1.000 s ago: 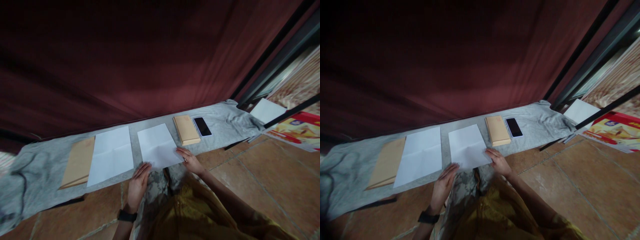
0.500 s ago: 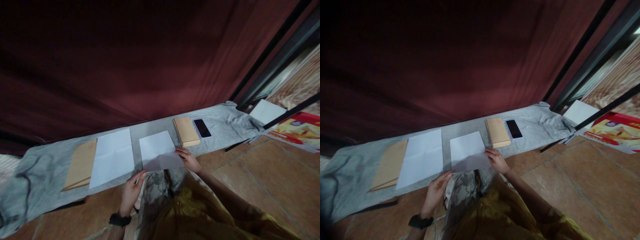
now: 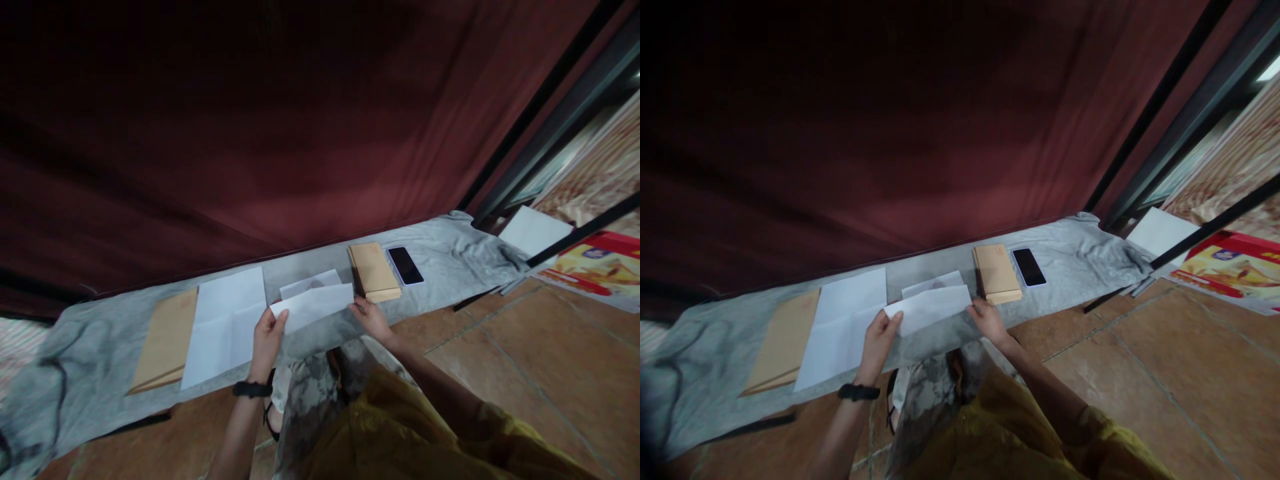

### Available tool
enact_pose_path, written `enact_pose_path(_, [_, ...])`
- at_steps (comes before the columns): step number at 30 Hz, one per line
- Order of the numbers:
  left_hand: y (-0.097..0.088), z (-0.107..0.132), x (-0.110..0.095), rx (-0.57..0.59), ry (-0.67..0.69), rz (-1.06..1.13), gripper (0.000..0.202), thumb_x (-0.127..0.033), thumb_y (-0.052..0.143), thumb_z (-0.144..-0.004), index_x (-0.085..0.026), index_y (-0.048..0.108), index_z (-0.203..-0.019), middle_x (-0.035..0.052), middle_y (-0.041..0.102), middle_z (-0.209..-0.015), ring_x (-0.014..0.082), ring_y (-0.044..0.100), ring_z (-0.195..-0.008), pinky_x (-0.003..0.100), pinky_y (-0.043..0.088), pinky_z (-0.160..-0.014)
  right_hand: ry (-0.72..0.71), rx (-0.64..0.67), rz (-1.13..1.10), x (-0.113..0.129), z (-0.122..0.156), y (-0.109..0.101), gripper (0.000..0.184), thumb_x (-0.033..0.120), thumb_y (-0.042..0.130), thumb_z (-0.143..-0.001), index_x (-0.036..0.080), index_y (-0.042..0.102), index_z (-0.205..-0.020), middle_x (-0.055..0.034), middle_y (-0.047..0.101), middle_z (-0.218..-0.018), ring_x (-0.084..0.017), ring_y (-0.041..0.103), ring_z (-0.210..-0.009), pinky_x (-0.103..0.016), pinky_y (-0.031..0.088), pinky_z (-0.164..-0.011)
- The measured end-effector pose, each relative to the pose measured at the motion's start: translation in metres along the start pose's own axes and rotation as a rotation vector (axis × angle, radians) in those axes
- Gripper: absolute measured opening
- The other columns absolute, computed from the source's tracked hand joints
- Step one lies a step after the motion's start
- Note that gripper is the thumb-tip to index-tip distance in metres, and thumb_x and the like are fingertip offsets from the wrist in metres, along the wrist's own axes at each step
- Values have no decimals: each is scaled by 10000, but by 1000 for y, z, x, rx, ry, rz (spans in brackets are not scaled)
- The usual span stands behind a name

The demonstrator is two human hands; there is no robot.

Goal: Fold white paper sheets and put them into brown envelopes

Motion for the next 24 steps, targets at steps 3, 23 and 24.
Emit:
enact_pose_path(3, [11,-8,11,-13,-2,46,545,-503,633,-832,-161,601,-1255,108,722,-1175,221,678,-1023,374,534,-926,51,-49,-6,-3,-1,6,261,399,494,-938,225,653,-825,-18,698,-751,-184,651,-706,-280,516,-682])
enact_pose_path(23, [24,11,52,9,-55,-396,326,-278,609,-793,-212,616,-1113,35,730,-878,227,693,-814,345,537,-749,142,-186,39,-8,18,6,342,466,439,-953,205,653,-897,-55,700,-802,-208,649,-725,-302,498,-683])
enact_pose_path(24, [24,11,52,8,-54,-394,343,-280,607,-795,-210,612,-1131,35,731,-886,226,692,-807,346,540,-749,141,-179,53,-8,18,6,328,463,446,-952,212,648,-893,-52,695,-796,-207,648,-728,-298,494,-682])
Point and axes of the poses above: each hand's wrist, its own z-axis away from the middle knuckle, its own y-axis out of the palm, x = y × z, the point moved 5 cm from there along -z, towards the middle knuckle
